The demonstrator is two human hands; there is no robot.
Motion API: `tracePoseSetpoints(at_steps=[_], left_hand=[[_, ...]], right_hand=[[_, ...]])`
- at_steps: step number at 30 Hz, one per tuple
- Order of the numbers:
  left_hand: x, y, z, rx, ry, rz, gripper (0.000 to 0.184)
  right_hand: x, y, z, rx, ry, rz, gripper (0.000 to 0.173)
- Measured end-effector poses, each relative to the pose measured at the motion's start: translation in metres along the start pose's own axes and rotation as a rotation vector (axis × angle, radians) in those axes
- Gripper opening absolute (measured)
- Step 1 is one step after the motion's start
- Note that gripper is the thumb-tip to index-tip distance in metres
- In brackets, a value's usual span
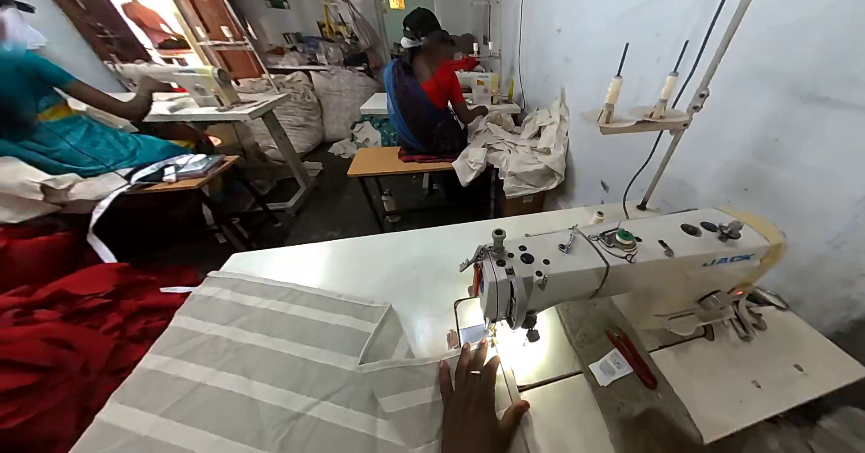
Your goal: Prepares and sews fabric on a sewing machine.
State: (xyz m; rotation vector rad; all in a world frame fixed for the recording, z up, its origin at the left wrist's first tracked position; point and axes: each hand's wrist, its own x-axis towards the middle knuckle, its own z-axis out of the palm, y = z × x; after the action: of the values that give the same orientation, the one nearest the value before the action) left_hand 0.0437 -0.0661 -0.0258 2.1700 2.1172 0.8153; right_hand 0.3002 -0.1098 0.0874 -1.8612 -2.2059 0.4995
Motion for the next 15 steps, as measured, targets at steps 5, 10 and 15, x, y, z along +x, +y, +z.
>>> tracePoseSetpoints(at_steps=[5,10,15], left_hand=[[0.011,-0.003,-0.001,0.044,-0.057,0.009,0.091],[0.004,-0.003,-0.004,0.055,-0.11,0.023,0.089],[0.015,-0.014,-0.004,0.003,-0.061,0.041,0.084]], right_hand=[[0.1,0.161,0.02,-0.186,0.678,-0.092,0.04],[0.114,0.188,0.048,-0.127,0.759,-0.159,0.038],[0.109,0.183,0.05,-0.213,0.881,-0.106,0.049]])
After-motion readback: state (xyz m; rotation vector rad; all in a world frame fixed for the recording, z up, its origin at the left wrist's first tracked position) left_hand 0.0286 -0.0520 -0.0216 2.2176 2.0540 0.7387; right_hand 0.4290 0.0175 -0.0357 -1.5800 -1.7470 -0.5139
